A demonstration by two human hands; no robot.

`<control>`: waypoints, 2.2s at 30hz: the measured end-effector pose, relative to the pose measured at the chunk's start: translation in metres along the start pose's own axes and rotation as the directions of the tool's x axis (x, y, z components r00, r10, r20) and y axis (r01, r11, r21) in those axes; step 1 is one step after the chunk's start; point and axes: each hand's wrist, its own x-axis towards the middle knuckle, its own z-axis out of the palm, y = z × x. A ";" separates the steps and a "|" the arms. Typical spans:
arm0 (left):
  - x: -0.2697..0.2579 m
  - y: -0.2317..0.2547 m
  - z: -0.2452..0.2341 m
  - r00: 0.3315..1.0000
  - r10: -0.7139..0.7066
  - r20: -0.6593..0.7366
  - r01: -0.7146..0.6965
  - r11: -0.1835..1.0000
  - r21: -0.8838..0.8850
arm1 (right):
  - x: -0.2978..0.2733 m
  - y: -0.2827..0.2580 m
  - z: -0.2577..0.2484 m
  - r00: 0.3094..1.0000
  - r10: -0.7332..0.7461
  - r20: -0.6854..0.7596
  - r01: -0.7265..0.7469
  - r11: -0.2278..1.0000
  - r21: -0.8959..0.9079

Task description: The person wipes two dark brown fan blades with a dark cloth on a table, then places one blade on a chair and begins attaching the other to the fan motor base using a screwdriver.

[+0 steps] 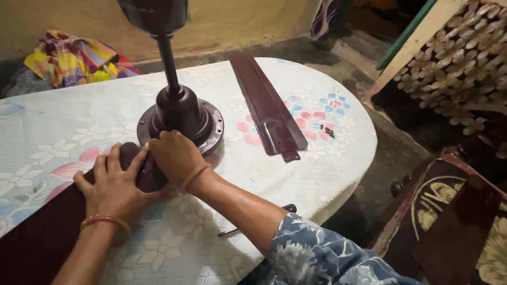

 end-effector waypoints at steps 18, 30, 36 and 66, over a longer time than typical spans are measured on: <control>-0.003 0.005 -0.012 0.990 -0.066 0.125 0.073 0.996 -0.054 | 0.008 -0.003 -0.025 0.946 0.257 0.200 -0.281 0.954 0.104; 0.001 0.004 -0.013 0.966 -0.071 0.250 0.083 0.996 -0.039 | -0.002 0.007 -0.013 0.998 -0.027 0.060 0.024 0.999 0.046; 0.009 0.012 -0.011 0.942 -0.135 0.308 0.160 0.985 -0.059 | 0.005 0.001 -0.017 0.975 -0.029 0.219 0.021 0.999 0.040; 0.008 0.008 0.017 0.978 -0.153 0.143 0.175 0.972 -0.159 | 0.015 -0.007 0.008 0.989 0.039 0.144 -0.044 0.999 0.031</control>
